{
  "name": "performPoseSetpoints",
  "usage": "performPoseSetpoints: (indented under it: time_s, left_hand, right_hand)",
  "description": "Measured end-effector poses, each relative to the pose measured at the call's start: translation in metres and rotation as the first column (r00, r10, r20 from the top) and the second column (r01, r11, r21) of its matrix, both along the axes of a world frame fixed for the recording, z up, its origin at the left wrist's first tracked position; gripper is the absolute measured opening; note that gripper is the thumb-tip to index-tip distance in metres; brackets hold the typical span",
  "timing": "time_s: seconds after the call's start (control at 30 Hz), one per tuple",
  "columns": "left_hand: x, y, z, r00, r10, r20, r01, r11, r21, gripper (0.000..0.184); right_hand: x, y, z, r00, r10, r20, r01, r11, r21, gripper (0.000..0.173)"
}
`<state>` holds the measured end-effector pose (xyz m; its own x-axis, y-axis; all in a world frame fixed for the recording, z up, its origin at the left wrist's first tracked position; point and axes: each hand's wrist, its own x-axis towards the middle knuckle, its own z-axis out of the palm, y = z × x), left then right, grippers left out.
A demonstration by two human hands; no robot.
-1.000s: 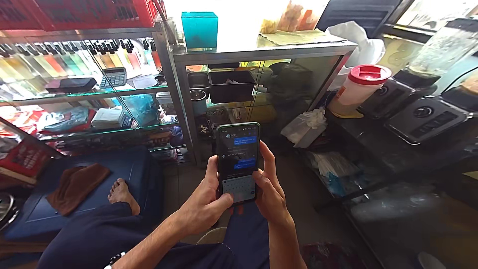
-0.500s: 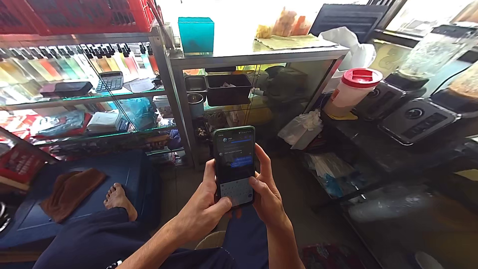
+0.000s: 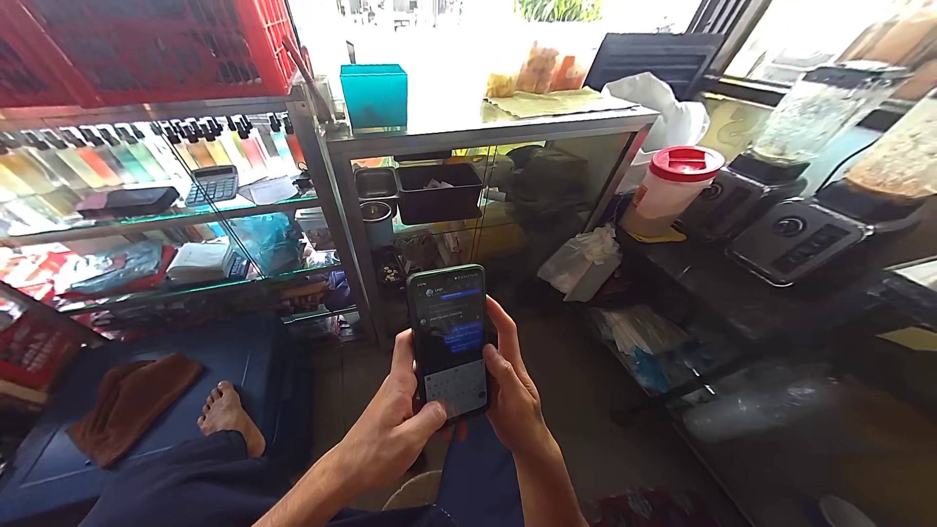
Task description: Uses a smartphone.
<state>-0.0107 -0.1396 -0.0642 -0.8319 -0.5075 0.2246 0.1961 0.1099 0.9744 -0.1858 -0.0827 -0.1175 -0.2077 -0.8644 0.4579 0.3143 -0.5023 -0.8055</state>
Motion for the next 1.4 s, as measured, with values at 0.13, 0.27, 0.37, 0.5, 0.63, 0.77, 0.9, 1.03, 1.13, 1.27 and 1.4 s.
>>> performPoseSetpoints:
  time_s: [0.13,0.27,0.37,0.5,0.63,0.77,0.9,1.03,1.13,1.27,1.4]
  left_hand:
    - [0.0,-0.001,-0.001,1.0,-0.017,-0.014,0.018,1.0,0.015,0.076]
    - [0.0,-0.001,0.0,1.0,0.012,0.005,-0.012,1.0,0.013,0.075]
    - [0.0,-0.001,0.002,1.0,0.017,0.015,-0.017,0.999,0.034,0.075]
    - [0.001,-0.004,0.003,1.0,0.015,-0.003,-0.015,0.99,0.139,0.077]
    - [0.004,-0.011,0.002,0.997,-0.046,-0.064,0.062,0.96,0.272,0.079]
    - [0.022,-0.023,0.023,0.991,-0.033,0.132,0.028,0.999,0.04,0.081]
    - [0.043,-0.061,0.061,0.876,0.42,0.236,-0.194,0.756,-0.625,0.063]
    - [0.061,-0.126,0.108,0.752,0.629,0.198,-0.145,0.45,-0.881,0.045]
    - [0.075,-0.182,0.128,0.647,0.707,0.287,0.014,0.365,-0.931,0.04]
    - [0.112,-0.262,0.098,0.397,0.772,0.497,-0.139,0.585,-0.799,0.042]
    - [0.194,-0.284,-0.006,0.214,0.673,0.708,-0.338,0.731,-0.593,0.046]
  right_hand:
    - [0.001,0.0,0.003,0.999,0.048,0.024,-0.048,0.999,-0.003,0.061]
    - [0.0,0.002,0.004,0.996,0.089,0.013,-0.089,0.996,-0.015,0.071]
    - [-0.001,0.001,0.002,0.995,0.097,0.014,-0.097,0.995,-0.024,0.075]
    - [0.001,-0.001,0.0,0.964,0.225,0.141,-0.223,0.974,-0.031,0.083]
    - [-0.001,-0.006,-0.004,0.833,0.478,0.278,-0.466,0.878,-0.111,0.082]
    - [0.004,-0.001,0.004,0.753,0.55,0.36,-0.519,0.834,-0.189,0.075]
    - [0.0,0.002,0.011,0.718,0.564,0.407,-0.509,0.825,-0.247,0.073]
    - [-0.006,0.003,0.01,0.782,0.472,0.408,-0.434,0.881,-0.188,0.069]
    - [-0.006,0.005,0.006,0.786,0.413,0.461,-0.387,0.909,-0.155,0.066]
    - [-0.014,0.003,0.0,0.78,0.36,0.512,-0.335,0.931,-0.143,0.064]
    - [-0.026,0.006,0.0,0.783,0.28,0.556,-0.272,0.957,-0.099,0.066]
